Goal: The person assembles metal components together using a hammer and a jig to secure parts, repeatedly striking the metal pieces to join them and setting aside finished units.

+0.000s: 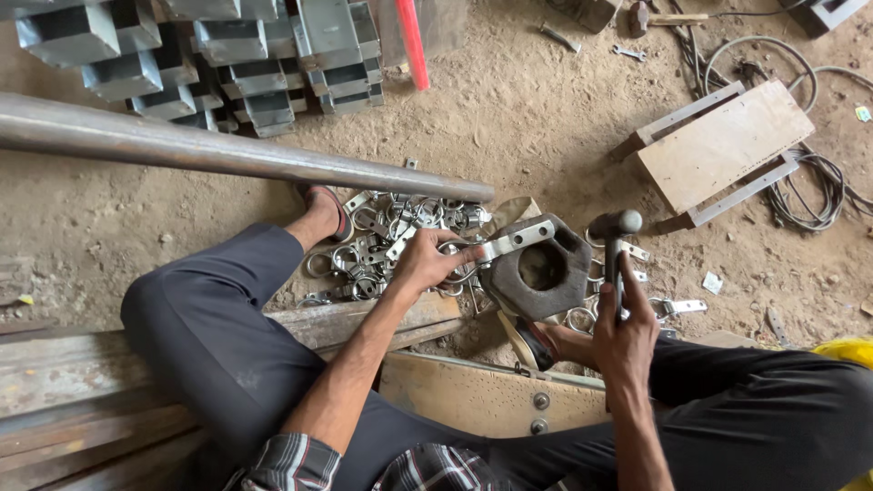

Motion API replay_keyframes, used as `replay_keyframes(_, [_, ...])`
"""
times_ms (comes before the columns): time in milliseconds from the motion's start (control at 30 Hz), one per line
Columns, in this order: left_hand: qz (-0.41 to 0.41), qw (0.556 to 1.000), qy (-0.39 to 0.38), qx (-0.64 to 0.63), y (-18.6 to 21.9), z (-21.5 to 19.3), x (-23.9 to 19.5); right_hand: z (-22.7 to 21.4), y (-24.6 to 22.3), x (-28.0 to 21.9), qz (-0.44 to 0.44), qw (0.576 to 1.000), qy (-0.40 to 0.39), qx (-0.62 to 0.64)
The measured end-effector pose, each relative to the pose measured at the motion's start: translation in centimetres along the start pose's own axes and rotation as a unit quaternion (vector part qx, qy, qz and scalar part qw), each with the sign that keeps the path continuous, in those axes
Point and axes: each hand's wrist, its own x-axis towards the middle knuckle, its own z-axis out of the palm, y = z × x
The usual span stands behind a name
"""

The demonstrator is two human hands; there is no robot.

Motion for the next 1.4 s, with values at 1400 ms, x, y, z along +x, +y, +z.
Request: replay_keyframes(1400, [0.324,0.911,0.185,0.176,4.9,1.4,-4.1,2.1,-2.1,-1.7,-0.042,0.997,-0.041,-0.05])
